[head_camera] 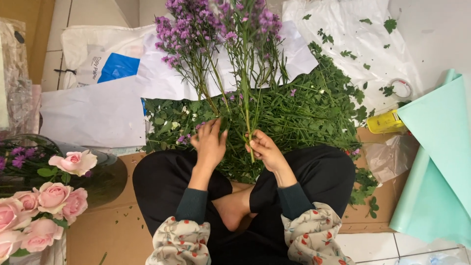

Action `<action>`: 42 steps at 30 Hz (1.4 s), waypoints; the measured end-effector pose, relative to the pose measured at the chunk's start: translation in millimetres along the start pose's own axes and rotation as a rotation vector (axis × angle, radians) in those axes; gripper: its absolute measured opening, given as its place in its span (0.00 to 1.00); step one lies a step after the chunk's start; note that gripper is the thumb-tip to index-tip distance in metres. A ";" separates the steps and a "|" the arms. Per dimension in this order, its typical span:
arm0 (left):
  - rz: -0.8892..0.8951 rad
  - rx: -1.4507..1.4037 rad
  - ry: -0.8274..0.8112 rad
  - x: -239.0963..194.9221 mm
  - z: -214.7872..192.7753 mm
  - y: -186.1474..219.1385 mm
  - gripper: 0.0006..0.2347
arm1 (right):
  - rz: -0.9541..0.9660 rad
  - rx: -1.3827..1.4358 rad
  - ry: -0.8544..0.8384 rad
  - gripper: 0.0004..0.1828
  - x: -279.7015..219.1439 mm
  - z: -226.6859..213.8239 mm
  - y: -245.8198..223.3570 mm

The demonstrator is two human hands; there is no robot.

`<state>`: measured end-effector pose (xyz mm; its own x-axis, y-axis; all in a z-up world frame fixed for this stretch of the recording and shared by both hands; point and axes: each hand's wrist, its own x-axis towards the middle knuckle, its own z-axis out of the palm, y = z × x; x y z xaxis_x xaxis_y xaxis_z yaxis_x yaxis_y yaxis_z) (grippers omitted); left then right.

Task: The person sits on the floor and arranges a bunch of purple flowers by hand. They gather the stems, align them, and adjust the flower heads to form a neat bouquet.

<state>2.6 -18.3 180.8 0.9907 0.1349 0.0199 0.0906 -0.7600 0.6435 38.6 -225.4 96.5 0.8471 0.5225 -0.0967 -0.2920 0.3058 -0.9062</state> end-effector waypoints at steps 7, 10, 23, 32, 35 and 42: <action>-0.015 -0.264 -0.257 -4.6 42.0 -5.8 0.24 | 0.045 -0.218 0.167 0.12 -3.4 20.6 4.8; -0.054 -0.296 -0.262 -10.4 42.2 -7.1 0.22 | 0.080 -0.320 0.298 0.15 -1.9 15.6 14.8; -0.014 -0.393 -0.181 -18.2 61.8 -26.8 0.12 | -0.015 -0.158 0.549 0.06 -17.1 40.7 14.6; -0.102 -0.846 -0.054 -22.1 59.6 -16.7 0.08 | 0.027 0.300 0.512 0.07 -21.5 43.8 10.4; -0.113 -0.956 -0.038 -21.4 55.2 -14.9 0.09 | 0.031 0.426 0.409 0.06 -22.1 38.9 10.4; -0.095 -1.010 0.072 -22.0 51.9 -21.2 0.09 | -0.141 0.339 0.311 0.04 -23.0 40.5 9.2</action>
<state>-15.7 -38.1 127.0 0.9724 0.2299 -0.0409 0.0077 0.1435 0.9896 -1.6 -202.4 107.1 0.9663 0.2105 -0.1479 -0.2495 0.6256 -0.7392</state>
